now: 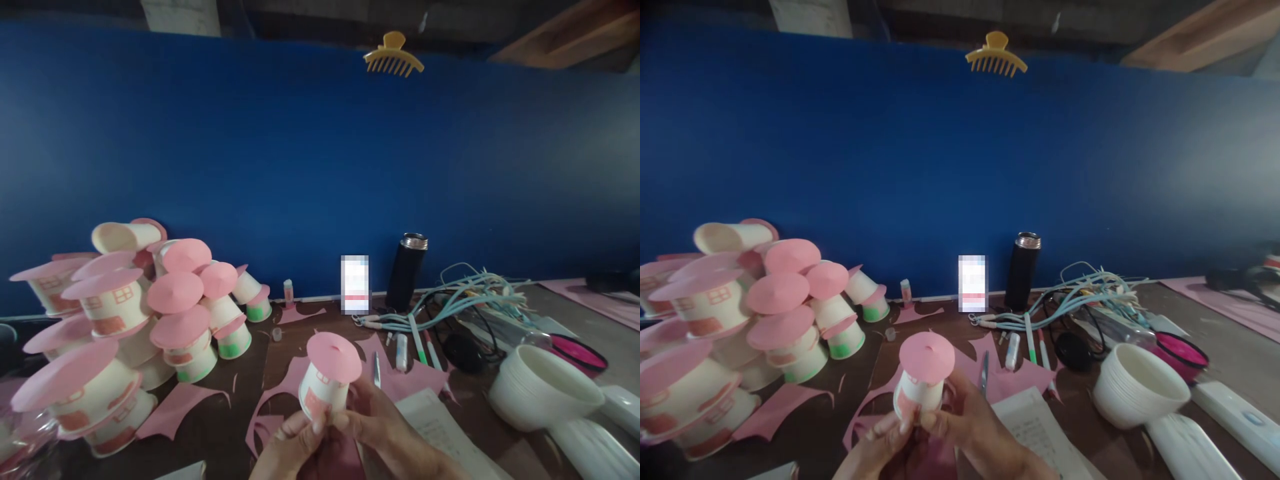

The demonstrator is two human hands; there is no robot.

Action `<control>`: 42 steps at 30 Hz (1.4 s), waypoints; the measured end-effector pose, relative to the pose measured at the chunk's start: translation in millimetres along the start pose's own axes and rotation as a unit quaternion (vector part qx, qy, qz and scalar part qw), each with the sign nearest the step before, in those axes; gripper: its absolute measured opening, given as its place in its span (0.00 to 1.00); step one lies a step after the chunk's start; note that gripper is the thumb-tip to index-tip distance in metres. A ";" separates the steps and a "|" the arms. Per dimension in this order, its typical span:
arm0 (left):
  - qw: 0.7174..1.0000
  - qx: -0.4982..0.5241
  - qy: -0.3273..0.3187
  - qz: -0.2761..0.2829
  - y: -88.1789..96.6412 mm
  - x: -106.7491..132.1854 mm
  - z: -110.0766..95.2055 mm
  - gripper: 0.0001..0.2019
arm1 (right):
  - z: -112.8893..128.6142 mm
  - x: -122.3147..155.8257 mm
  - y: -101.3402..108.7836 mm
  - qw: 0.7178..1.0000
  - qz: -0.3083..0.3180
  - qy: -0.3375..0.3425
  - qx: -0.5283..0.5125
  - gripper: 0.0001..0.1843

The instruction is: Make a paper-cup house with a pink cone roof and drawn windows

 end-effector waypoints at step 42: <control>0.992 0.088 -0.023 -0.083 4.3 -1.3 0.8 0.04 | -7.9 1.7 14.2 0.999 -0.039 -0.008 0.037 0.25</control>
Point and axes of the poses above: each hand's wrist, its own x-axis away from the middle knuckle, its own y-axis out of the back of the hand, z = x × y, the point moved 5 cm from there along -x, towards the middle knuckle, and after that the axes turned 5 degrees about -y, right-handed, at the moved point
